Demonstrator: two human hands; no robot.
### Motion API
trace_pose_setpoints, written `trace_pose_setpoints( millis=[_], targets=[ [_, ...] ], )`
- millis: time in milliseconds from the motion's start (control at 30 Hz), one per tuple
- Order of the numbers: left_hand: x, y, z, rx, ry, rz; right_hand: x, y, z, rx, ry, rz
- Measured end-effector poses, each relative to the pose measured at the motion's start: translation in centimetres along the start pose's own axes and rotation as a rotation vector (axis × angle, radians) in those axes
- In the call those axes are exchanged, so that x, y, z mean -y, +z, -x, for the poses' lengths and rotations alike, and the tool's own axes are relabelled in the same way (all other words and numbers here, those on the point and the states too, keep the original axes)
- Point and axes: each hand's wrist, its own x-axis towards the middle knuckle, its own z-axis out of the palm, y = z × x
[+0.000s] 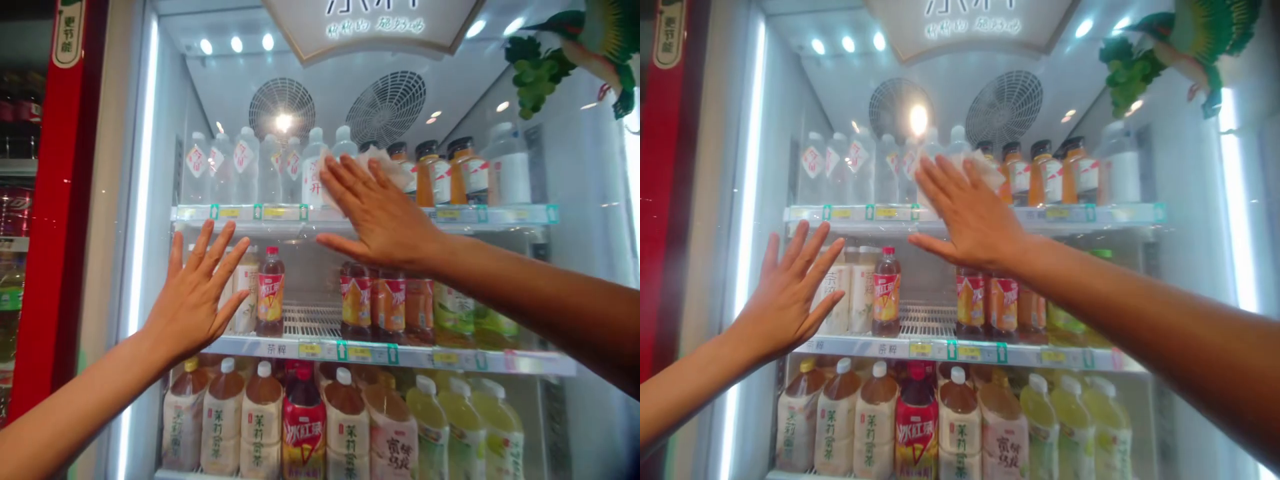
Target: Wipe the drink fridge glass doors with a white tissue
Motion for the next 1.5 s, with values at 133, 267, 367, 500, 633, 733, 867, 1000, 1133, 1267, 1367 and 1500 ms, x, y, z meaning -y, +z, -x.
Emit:
trace_pose_setpoints(
  millis=[133,267,367,500,633,733,867,1000,1133,1267,1367,1500],
  targets=[
    [2.1,-0.1,1.4,-0.004,-0.040,0.058,4.4,1.8,-2.7,0.008,-0.102,-0.015],
    [2.9,0.0,2.3,-0.029,-0.063,0.077,6.4,3.0,-5.6,0.075,-0.300,-0.021],
    [3.2,-0.1,2.8,-0.029,-0.098,0.084,5.1,2.7,-9.0,0.016,-0.075,0.028],
    [3.6,-0.5,3.6,-0.059,-0.150,0.109,9.7,2.9,-8.2,0.106,-0.100,0.130],
    [3.7,-1.2,4.3,-0.098,-0.183,0.136,14.3,3.4,-6.6,0.226,-0.424,0.098],
    [3.2,-1.6,4.4,-0.077,-0.188,0.138,11.8,3.0,-9.6,0.143,-0.192,0.082],
    [2.7,-2.1,4.0,-0.081,-0.212,0.146,11.5,3.2,-11.4,0.108,-0.084,0.129],
    [2.9,-2.3,3.3,-0.085,-0.249,0.170,15.0,3.4,-10.0,0.214,-0.425,0.199],
    [3.1,-2.1,3.0,-0.036,-0.285,0.203,11.4,2.1,-12.2,0.141,-0.228,0.213],
    [2.1,-1.3,3.8,0.000,-0.305,0.206,10.0,2.1,-9.1,0.079,-0.029,0.170],
    [0.1,-0.7,4.9,0.016,-0.258,0.196,12.2,2.7,-3.0,0.156,-0.206,0.088],
    [-4.0,-0.1,5.3,0.024,-0.195,0.235,10.3,1.8,2.0,0.147,-0.019,0.032]
  ],
)
